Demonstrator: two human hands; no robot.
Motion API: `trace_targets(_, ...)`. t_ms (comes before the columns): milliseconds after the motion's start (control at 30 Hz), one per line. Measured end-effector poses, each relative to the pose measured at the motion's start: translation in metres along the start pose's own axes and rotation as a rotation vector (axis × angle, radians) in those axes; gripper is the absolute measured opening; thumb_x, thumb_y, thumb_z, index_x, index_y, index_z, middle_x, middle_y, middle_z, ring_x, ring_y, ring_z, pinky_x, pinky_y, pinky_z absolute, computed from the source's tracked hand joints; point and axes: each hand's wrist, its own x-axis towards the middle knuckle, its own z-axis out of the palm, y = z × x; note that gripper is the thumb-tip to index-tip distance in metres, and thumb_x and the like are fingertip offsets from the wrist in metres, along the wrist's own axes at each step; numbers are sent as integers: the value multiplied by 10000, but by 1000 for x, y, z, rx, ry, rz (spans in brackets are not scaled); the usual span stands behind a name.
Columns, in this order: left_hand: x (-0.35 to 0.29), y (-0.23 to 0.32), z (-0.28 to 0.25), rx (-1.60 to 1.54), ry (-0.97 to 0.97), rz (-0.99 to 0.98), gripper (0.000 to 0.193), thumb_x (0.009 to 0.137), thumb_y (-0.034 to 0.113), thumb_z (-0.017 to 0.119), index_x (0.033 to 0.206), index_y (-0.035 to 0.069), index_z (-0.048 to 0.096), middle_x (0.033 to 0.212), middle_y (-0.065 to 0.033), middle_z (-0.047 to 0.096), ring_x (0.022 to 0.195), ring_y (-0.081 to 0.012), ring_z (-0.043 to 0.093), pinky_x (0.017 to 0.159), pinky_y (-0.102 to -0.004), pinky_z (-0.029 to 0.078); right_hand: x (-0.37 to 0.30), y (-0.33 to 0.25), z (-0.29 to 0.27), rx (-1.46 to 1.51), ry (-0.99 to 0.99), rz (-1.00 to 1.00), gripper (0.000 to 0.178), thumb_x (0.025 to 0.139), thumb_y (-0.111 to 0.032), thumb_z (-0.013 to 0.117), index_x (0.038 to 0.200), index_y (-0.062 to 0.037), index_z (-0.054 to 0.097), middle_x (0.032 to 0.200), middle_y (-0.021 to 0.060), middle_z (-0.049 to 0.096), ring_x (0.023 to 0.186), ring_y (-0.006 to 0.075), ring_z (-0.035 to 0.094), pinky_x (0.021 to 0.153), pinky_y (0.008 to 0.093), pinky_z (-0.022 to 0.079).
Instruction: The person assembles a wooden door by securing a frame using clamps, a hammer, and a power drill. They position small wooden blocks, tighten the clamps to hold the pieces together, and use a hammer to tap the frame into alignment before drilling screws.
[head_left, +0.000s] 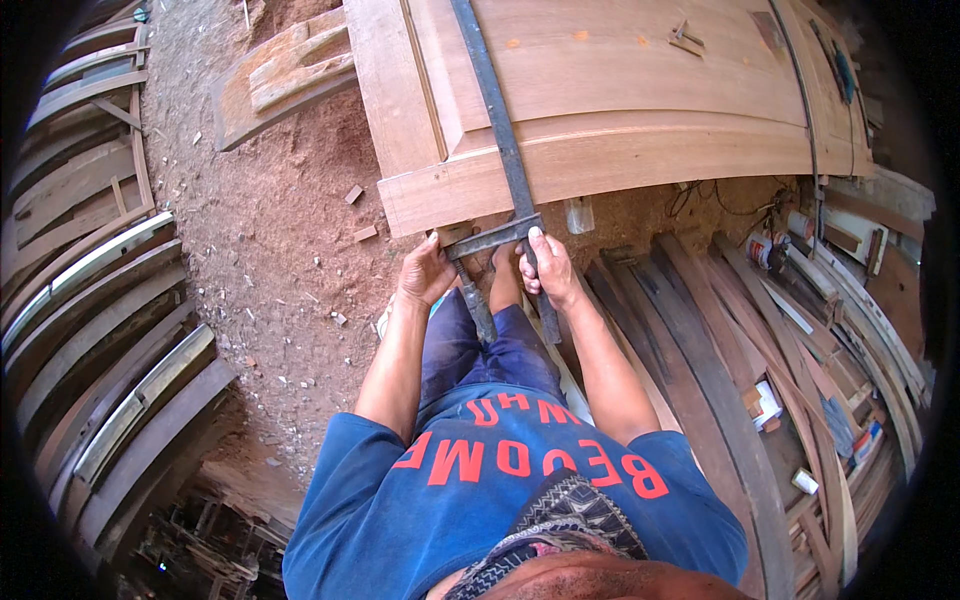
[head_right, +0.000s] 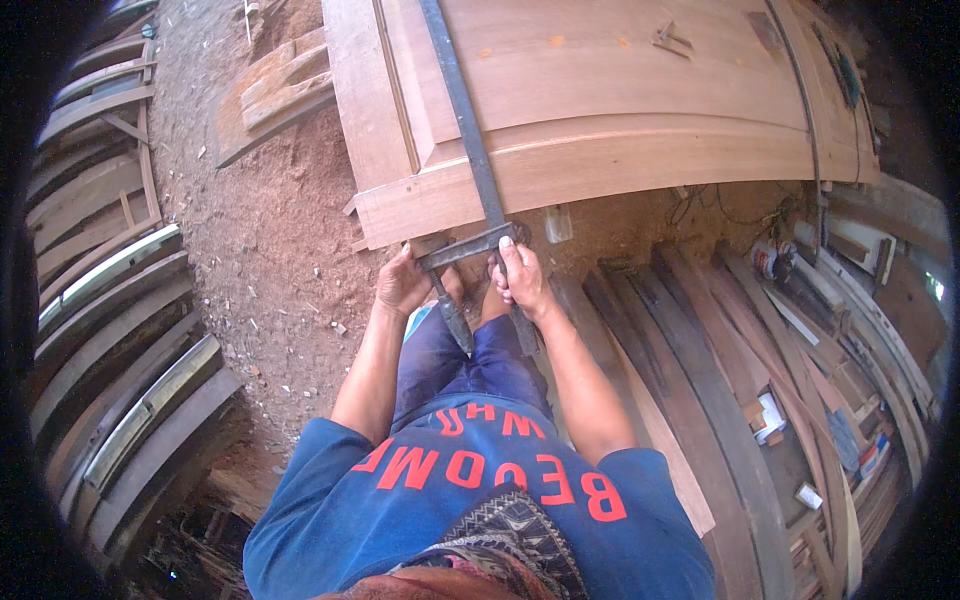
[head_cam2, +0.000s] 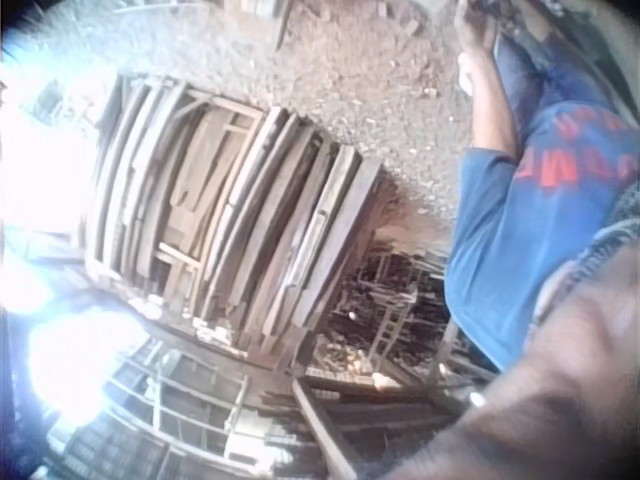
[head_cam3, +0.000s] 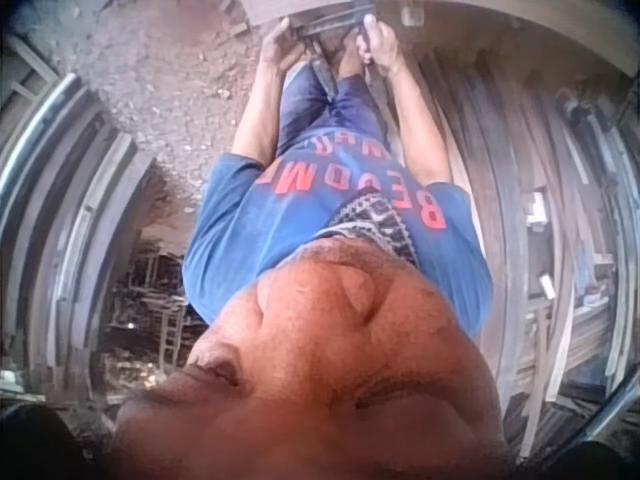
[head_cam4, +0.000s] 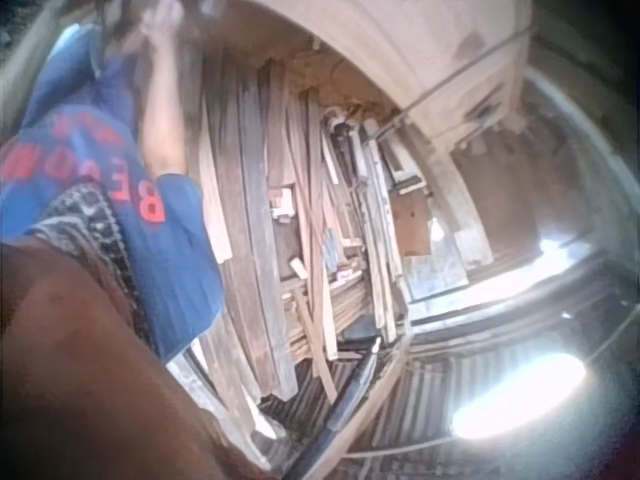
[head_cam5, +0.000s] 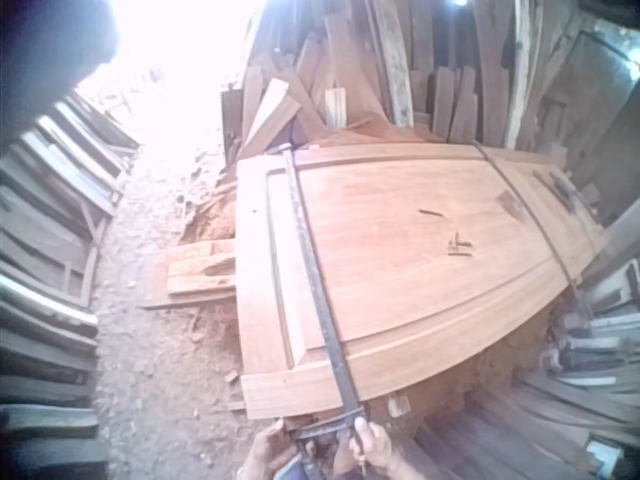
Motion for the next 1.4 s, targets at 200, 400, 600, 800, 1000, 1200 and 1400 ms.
trace_targets(200,-12,18,51,666,230,137,543,812,270,829,1251,0,658,1195,-128,687,1113,-223,626,1013,-364,467,5,12,5,-175,154,-78,515,1065,-550,453,843,-87,495,572,-8,490,435,87,460,393,272,372)
trace_targets(400,-14,23,56,1012,403,78,491,778,342,863,1052,-42,727,1020,-100,707,971,-165,618,885,-309,471,5,12,8,-159,166,-66,503,1068,-532,459,831,-89,480,567,-3,490,426,95,468,383,278,373)
trace_targets(600,-9,27,18,388,8,139,684,905,274,783,1446,12,456,1392,-101,587,1283,-242,568,1070,-458,464,2,8,8,-155,157,-49,517,1073,-517,456,817,-70,505,572,16,516,451,116,499,420,305,394)
trace_targets(800,-19,23,33,563,169,182,677,908,308,792,1433,25,474,1316,-76,601,1189,-200,591,983,-393,495,0,15,16,-323,289,-126,538,1074,-492,467,796,-38,547,566,44,546,491,142,539,492,339,424)
trace_targets(1000,-27,25,58,735,364,257,610,847,249,847,1307,-57,588,1205,-121,690,1088,-192,653,972,-340,499,-11,-5,27,-201,243,-55,495,1074,-494,466,846,-59,526,550,12,507,423,114,481,391,299,371)
trace_targets(1200,-22,19,58,851,451,292,591,801,210,873,1274,-38,619,1130,-130,729,1037,-204,681,958,-334,504,-10,-2,27,-165,201,-21,433,1070,-523,468,904,-123,443,571,-31,419,424,68,404,378,252,330)
trace_targets(1400,1,7,31,522,418,210,521,850,137,817,1306,30,589,1161,-77,706,1085,-217,673,949,-377,506,14,31,15,-379,253,-199,386,1064,-457,529,885,-122,463,569,-40,433,416,62,405,369,255,325)
